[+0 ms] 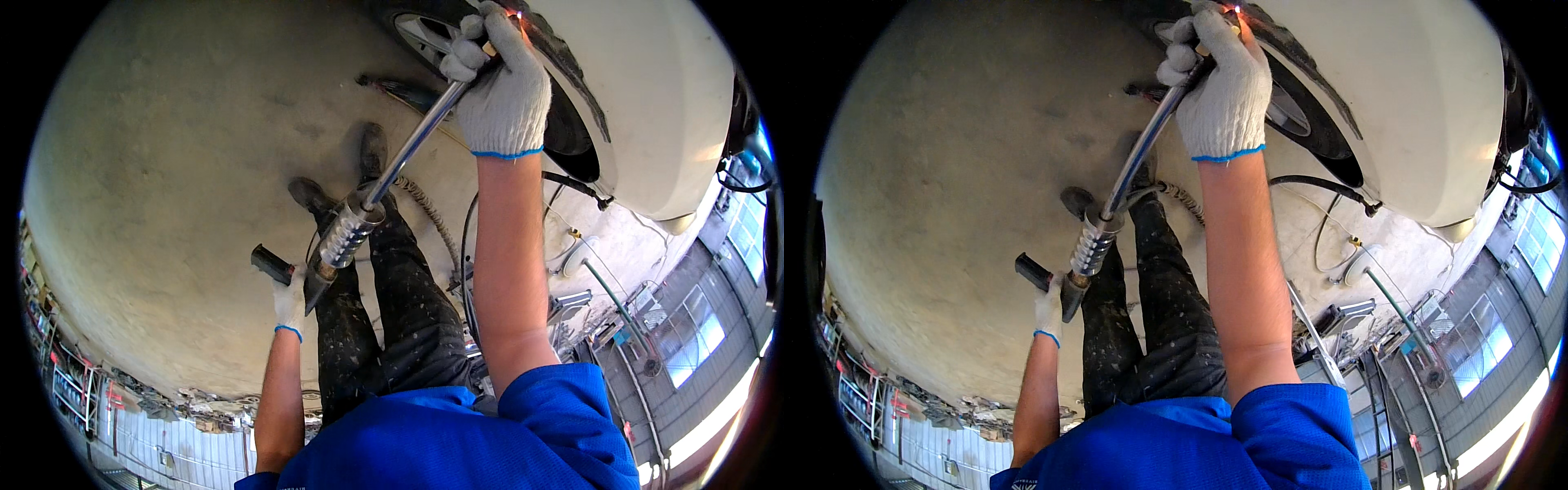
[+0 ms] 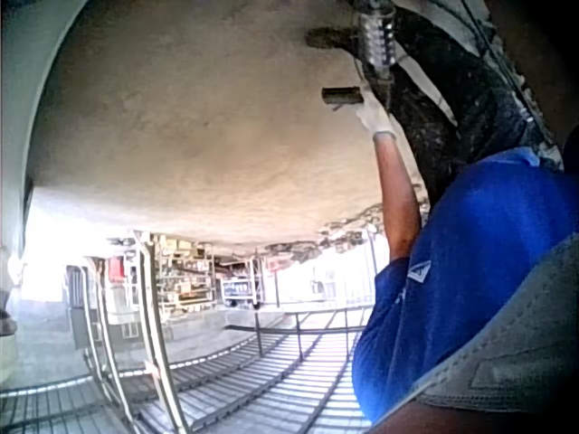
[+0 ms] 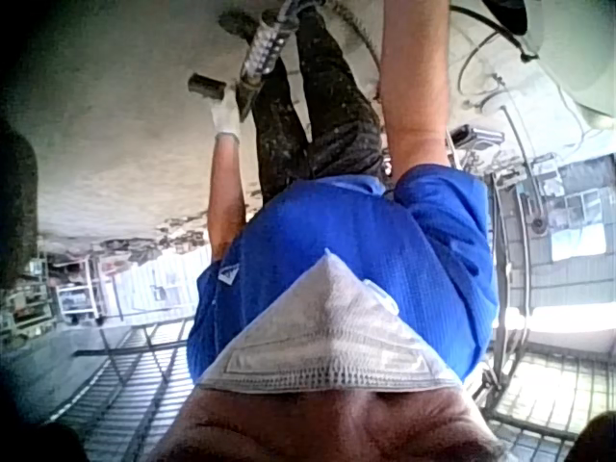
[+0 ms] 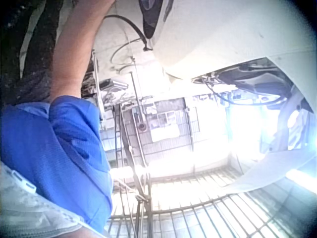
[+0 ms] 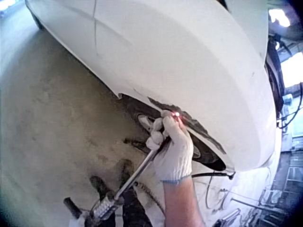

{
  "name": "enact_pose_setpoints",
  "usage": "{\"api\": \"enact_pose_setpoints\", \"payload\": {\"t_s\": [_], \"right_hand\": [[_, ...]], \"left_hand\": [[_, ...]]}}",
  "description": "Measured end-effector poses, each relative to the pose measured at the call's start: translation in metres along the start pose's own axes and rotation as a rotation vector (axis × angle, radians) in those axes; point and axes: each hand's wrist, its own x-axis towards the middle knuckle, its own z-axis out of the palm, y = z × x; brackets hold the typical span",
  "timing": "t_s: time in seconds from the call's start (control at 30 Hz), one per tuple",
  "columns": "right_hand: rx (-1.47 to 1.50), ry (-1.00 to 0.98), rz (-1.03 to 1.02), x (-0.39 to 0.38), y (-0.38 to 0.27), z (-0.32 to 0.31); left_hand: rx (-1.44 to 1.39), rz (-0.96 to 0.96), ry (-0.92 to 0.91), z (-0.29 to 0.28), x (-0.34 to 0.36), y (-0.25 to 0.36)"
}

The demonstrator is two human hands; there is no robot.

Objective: The person uses a pneumatic dent puller to pull out a dent on the front wheel arch of a white car. They repeatedly attach the tool, pull the handle, and inspect the area with their hand. They also use an angle grinder to smooth the surface and a hammer to tap the metal.

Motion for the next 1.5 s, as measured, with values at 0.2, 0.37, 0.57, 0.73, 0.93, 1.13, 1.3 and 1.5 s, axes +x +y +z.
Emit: {"api": "enact_pose_setpoints", "payload": {"t_s": [0.2,0.37,0.57,0.73,0.93,1.13,1.3,1.5], "right_hand": [[-0.209,0.055,0.143,-0.027,0.008,0.017],[-0.441,0.064,0.486,-0.107,0.089,0.019],[-0.499,0.042,0.325,-0.034,0.017,0.026],[-0.840,0.220,0.104,-0.107,0.143,-0.012],[-0.330,0.104,0.438,-0.083,0.067,0.027],[-0.548,0.149,0.314,-0.082,0.067,0.024],[-0.375,0.015,0.489,-0.094,0.084,0.020],[-0.114,0.201,0.052,0.016,-0.022,0.034]], "left_hand": [[0.042,-0.068,-0.017,-0.009,0.009,-0.006],[0.062,-0.026,-0.050,-0.005,-0.001,0.006],[0.096,-0.012,-0.014,-0.006,0.006,-0.009],[0.061,-0.003,-0.052,-0.013,0.016,-0.015],[-0.033,0.039,-0.081,-0.012,0.011,-0.031],[-0.203,-0.043,-0.085,0.006,-0.010,-0.007],[0.035,0.014,-0.044,-0.006,0.008,0.002],[-0.010,-0.016,-0.050,-0.004,0.023,-0.023]]}}
